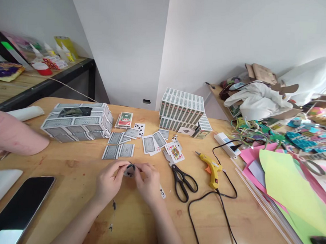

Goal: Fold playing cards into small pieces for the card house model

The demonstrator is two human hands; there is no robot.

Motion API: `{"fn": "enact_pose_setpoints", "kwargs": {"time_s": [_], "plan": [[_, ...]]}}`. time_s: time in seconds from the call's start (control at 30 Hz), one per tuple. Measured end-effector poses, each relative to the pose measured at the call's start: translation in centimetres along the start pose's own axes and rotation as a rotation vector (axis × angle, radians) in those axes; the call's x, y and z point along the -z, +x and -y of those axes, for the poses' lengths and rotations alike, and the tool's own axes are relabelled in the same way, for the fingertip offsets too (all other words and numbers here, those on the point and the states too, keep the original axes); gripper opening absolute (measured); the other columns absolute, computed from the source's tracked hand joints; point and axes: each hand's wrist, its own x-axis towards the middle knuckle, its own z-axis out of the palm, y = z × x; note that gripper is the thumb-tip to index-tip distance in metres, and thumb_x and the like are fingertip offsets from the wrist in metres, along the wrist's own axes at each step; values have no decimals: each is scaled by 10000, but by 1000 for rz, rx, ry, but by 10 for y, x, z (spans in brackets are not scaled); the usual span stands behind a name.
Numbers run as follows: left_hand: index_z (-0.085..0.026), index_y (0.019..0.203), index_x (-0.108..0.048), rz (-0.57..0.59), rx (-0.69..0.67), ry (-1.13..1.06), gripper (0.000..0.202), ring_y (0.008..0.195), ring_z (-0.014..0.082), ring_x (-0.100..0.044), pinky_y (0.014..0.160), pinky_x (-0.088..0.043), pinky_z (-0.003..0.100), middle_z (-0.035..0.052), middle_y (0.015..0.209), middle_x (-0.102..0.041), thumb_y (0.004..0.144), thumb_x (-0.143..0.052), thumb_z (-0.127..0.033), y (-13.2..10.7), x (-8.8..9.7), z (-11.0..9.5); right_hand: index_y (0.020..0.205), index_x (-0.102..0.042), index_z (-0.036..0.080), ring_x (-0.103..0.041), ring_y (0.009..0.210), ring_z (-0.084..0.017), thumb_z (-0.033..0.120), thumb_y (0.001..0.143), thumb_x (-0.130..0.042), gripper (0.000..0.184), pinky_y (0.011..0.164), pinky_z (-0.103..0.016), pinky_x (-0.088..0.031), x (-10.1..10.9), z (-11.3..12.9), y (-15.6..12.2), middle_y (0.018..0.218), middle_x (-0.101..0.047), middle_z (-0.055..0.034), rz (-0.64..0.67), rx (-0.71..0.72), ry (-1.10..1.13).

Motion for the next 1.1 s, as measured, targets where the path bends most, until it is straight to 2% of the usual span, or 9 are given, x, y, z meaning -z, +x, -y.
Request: {"fn": "enact_pose_setpoints", "kwargs": {"time_s": [0.33, 0.5, 0.57, 0.7, 0.8, 0.93, 1.1], "plan": [[-202, 832, -620, -19, 57, 14, 138, 736, 139, -639, 686, -483, 239, 25, 782, -690, 837, -484, -226, -1, 0, 2, 907, -679, 216, -636, 802, -179, 118, 756, -468, 277, 717, -290, -494, 0, 5, -1, 853, -704, -31, 46, -115, 53], [-200, 820, -638, -28, 88, -2, 145, 724, 138, -644, 680, -490, 235, 22, 776, -696, 827, -498, -238, -2, -1, 2, 909, -684, 211, -640, 846, -195, 111, 736, -469, 294, 781, -330, -493, 0, 4, 0, 893, -712, -31, 33, -180, 126], [-197, 828, -646, -39, 141, -26, 151, 728, 143, -646, 690, -498, 240, 28, 785, -698, 821, -506, -254, -1, 0, 4, 945, -679, 199, -642, 877, -205, 145, 752, -484, 280, 799, -346, -501, 2, 4, 1, 932, -708, -43, 58, -231, 236], [-184, 869, -657, -30, 351, -145, 197, 735, 157, -655, 689, -521, 254, 44, 823, -705, 807, -518, -308, 1, 0, 10, 1021, -660, 179, -634, 937, -225, 273, 777, -557, 281, 824, -360, -502, 7, 4, 4, 1032, -686, -72, 170, -320, 506], [-176, 871, -662, 18, 423, -239, 219, 746, 159, -660, 677, -530, 249, 49, 836, -707, 805, -516, -326, 2, 0, 11, 931, -685, 186, -647, 860, -214, 317, 736, -627, 242, 770, -329, -511, 7, 4, 7, 935, -710, -61, 129, -377, 592], [-186, 909, -658, 82, 329, -254, 206, 769, 156, -664, 701, -534, 252, 46, 881, -706, 805, -529, -308, 1, -2, 9, 752, -688, 180, -635, 674, -182, 324, 668, -688, 167, 644, -290, -507, 4, 2, 8, 730, -704, -39, -37, -443, 582], [-206, 1019, -624, 103, 167, -108, 229, 795, 148, -670, 719, -535, 241, 39, 946, -702, 814, -533, -253, -3, -5, 8, 719, -678, 171, -611, 644, -165, 320, 670, -677, 157, 606, -270, -489, 5, 1, 9, 687, -684, -35, -129, -445, 528]]}}
